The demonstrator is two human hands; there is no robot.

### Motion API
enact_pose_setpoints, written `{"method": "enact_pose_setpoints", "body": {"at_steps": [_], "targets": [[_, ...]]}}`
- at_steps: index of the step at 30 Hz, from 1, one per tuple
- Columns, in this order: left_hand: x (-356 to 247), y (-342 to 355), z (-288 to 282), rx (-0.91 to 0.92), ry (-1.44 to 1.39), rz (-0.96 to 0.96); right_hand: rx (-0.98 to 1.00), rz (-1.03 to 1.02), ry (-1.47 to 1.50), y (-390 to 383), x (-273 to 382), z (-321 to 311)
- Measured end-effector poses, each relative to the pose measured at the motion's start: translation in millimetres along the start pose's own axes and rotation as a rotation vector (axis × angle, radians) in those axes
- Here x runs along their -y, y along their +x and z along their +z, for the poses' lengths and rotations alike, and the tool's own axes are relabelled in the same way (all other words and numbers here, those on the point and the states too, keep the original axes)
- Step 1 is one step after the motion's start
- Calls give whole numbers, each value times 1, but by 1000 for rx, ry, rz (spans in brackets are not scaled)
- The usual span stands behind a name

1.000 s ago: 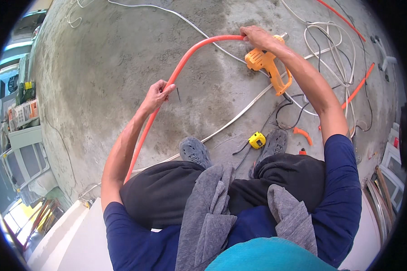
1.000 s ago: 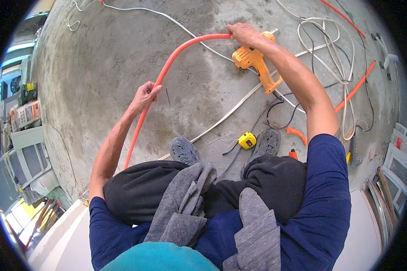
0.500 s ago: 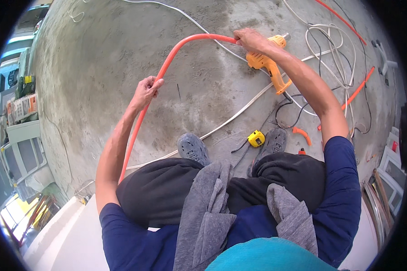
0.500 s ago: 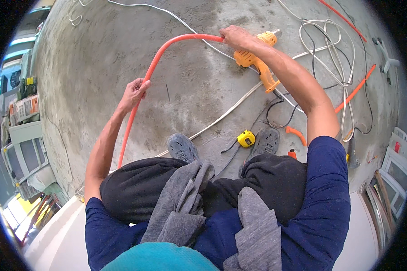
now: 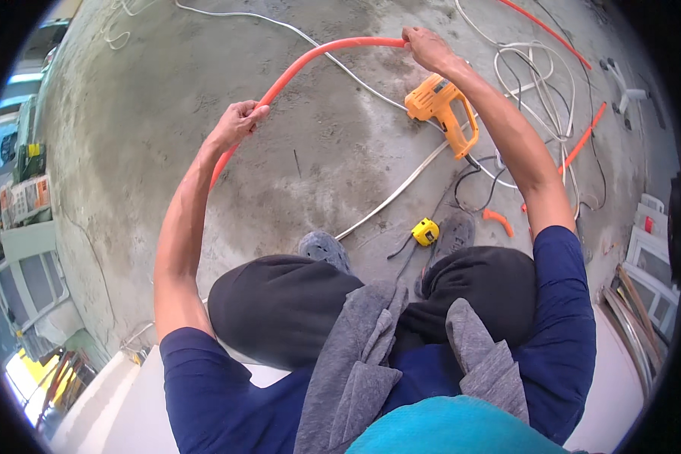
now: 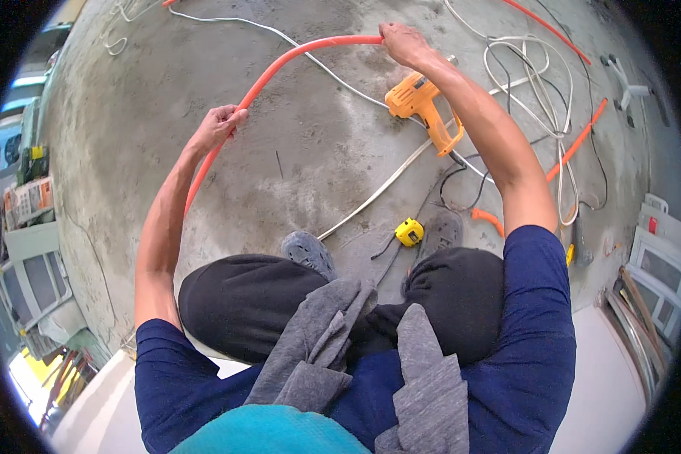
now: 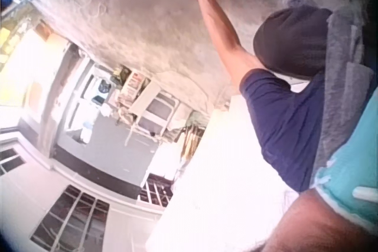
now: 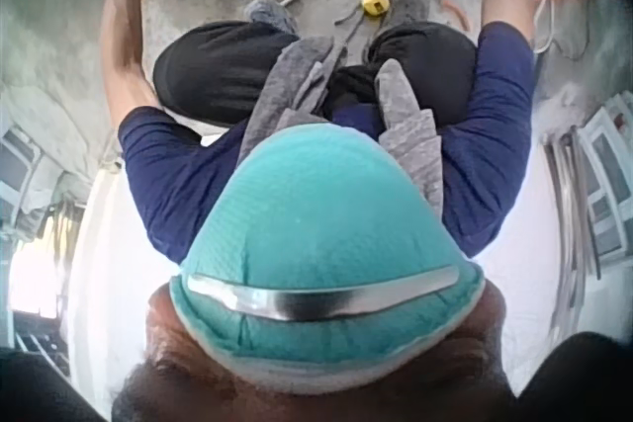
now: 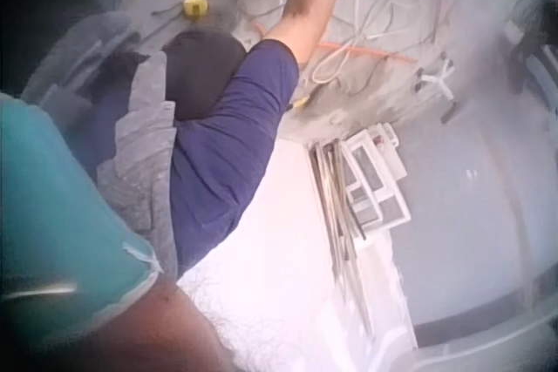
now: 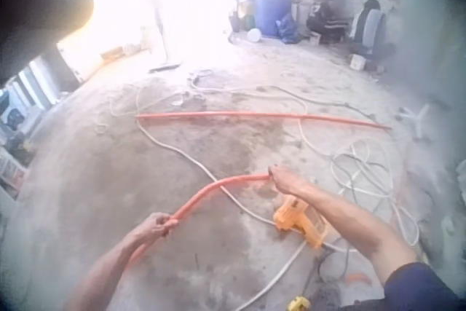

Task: The person heats a pipe using a heat gun, bends the heated pipe by hand, and cuts it using pliers.

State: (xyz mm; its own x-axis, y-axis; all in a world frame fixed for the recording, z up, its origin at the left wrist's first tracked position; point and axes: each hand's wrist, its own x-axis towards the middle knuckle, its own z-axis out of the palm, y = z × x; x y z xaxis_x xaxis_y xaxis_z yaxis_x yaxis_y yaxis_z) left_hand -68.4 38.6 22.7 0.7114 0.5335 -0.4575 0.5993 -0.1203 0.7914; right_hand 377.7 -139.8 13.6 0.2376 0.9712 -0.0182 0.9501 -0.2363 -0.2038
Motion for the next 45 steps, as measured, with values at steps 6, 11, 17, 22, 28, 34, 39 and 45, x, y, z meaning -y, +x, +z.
{"method": "enact_pose_setpoints", "body": {"at_steps": [6,11,17,22,28,34,39,45], "targets": [[22,21,-6,69,-38,-84,211,39,2,9,3,22],[41,21,-24,129,96,-122,216,34,77,10,17,35],[73,2,-46,153,178,-164,425,15,92,10,58,14],[82,-7,-38,90,90,-127,492,55,113,15,69,2],[84,2,-49,26,74,-122,537,41,142,45,58,34],[103,-2,-62,-25,79,-161,500,4,250,70,67,65],[113,-16,-62,-52,30,-210,477,29,268,56,83,79],[100,-6,-58,-141,-11,-235,441,95,235,52,93,74]]}}
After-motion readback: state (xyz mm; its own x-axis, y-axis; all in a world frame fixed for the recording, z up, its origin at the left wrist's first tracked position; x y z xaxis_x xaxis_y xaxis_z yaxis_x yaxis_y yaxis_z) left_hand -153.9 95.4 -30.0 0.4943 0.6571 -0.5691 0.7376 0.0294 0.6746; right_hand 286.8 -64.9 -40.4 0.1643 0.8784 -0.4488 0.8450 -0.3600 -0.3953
